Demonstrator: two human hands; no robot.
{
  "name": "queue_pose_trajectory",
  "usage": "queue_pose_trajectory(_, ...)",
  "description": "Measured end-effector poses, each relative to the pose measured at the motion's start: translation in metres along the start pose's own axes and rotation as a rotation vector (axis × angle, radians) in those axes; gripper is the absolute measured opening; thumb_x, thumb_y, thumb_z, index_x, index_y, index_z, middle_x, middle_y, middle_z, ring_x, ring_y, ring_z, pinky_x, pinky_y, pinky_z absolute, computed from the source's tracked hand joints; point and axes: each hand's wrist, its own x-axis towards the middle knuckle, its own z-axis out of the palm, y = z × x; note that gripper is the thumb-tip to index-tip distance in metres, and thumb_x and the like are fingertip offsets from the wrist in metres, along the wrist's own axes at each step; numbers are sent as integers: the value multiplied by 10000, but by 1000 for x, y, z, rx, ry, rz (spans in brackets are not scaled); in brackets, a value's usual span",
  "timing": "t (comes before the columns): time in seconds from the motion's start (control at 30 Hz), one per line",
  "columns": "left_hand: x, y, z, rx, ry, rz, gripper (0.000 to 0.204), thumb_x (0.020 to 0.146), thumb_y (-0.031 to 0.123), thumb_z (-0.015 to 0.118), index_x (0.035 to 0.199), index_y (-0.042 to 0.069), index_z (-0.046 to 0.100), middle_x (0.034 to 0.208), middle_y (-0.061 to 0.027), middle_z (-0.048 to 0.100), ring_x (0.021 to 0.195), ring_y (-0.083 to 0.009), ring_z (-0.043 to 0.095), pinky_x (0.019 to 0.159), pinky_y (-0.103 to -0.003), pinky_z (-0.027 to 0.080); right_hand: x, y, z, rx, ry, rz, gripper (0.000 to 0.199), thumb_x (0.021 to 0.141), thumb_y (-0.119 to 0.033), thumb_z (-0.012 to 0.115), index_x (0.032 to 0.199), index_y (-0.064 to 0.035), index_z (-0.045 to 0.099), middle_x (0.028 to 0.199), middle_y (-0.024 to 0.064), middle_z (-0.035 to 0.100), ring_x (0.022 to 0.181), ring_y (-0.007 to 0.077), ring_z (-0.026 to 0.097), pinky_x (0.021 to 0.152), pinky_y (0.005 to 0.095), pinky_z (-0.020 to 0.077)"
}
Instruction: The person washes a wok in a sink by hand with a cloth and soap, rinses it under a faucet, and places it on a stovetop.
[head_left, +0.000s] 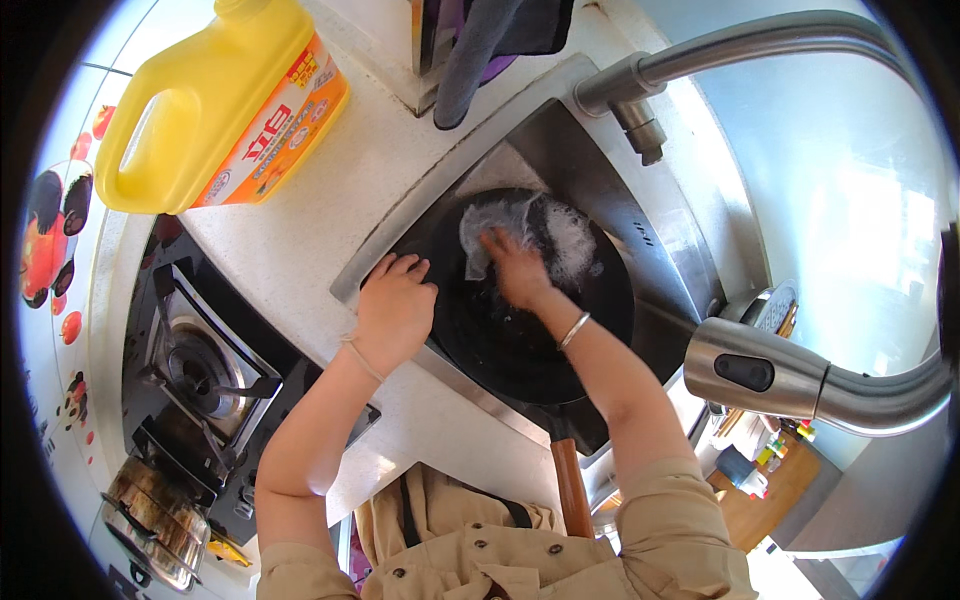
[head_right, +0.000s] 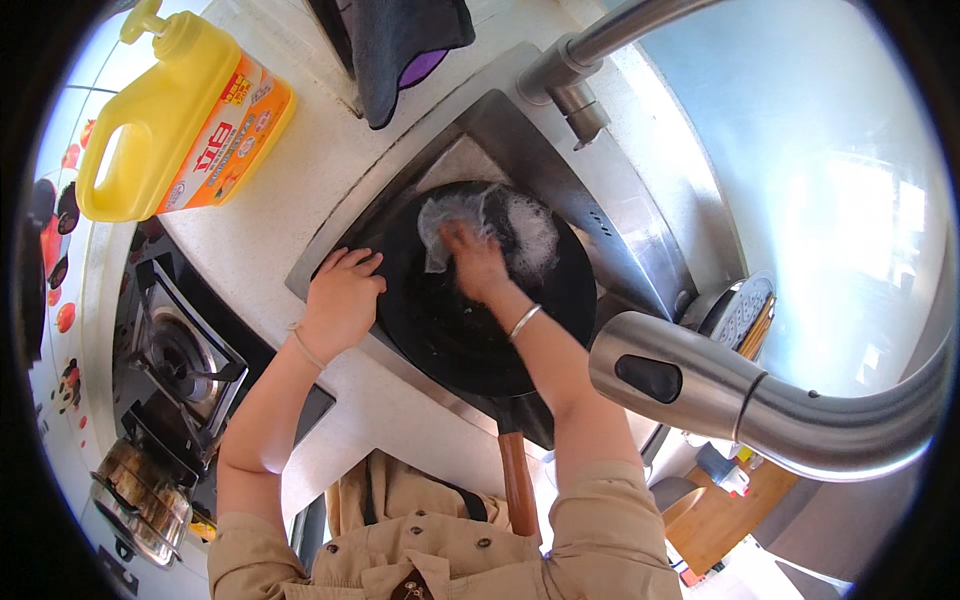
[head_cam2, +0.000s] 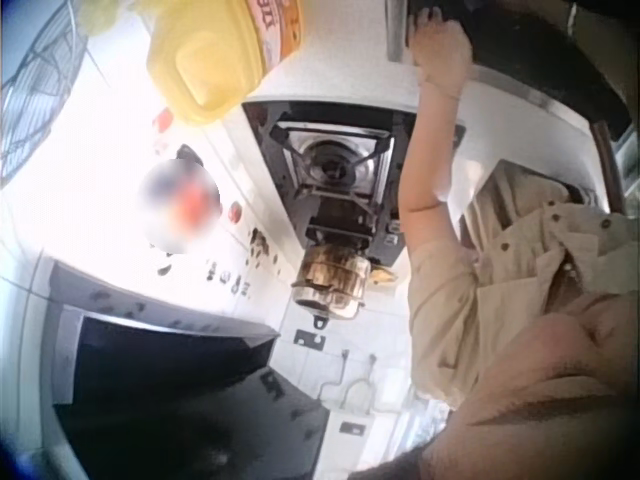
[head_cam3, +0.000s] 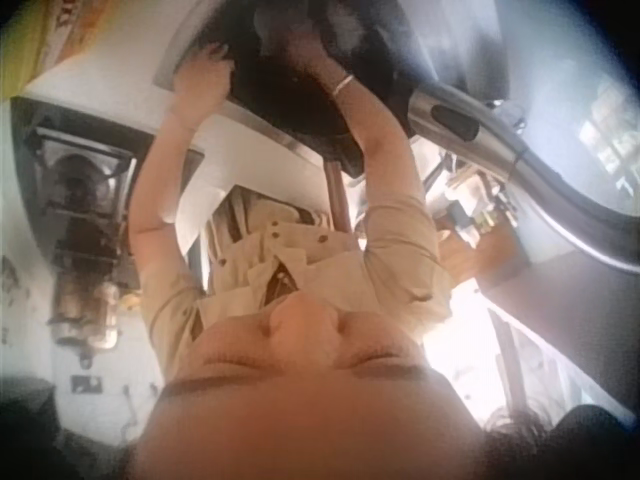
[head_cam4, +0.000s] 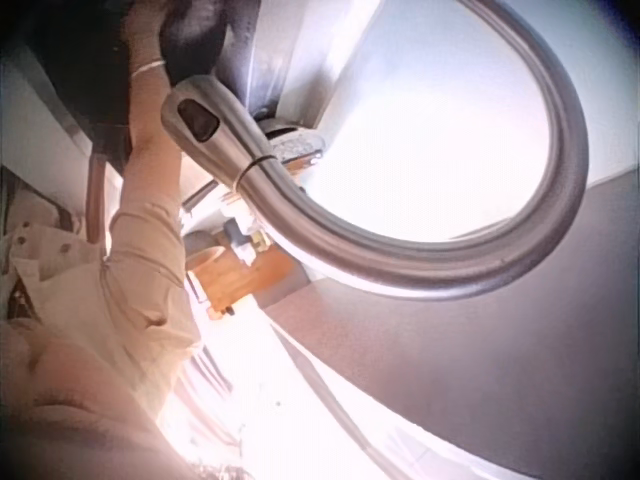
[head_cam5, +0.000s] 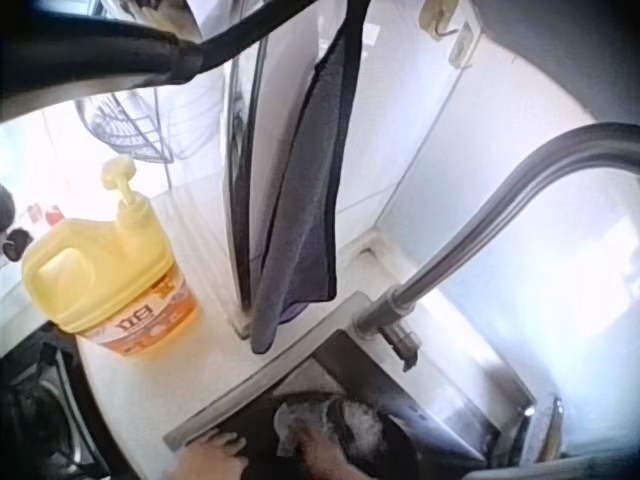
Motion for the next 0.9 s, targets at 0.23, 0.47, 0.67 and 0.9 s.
queue_pose_trajectory(0.23,0,6,-5,-32,84,54,183,708,127,512,737,55,677,1091,-131,616,1083,-249,526,986,-384,342,-76,57,11,-170,-376,28,459,772,-76,508,1226,-140,490,1400,102,318,1273,297,332,1014,483,286)
queue_pose_trajectory(0.47,2,18,-13,-48,84,86,155,685,61,540,771,62,670,1174,-118,573,1138,-246,491,1005,-380,323,-88,6,32,205,-49,-221,416,782,-62,506,1196,-90,473,1382,137,332,1203,364,391,960,474,349)
queue_pose_trajectory(0.67,-2,17,-4,-30,88,37,146,703,70,523,759,60,657,1181,-128,566,1143,-245,486,1005,-388,319,-32,60,22,-208,5,104,499,785,-89,489,1280,-98,426,1428,65,258,1295,295,273,1030,460,266)
queue_pose_trajectory(0.9,-1,31,-14,50,78,55,177,734,117,504,748,23,653,1151,-166,577,1127,-244,497,1020,-407,292,-128,54,32,-72,-163,-35,435,807,-267,554,1151,-6,502,1247,186,436,1136,341,444,949,473,358)
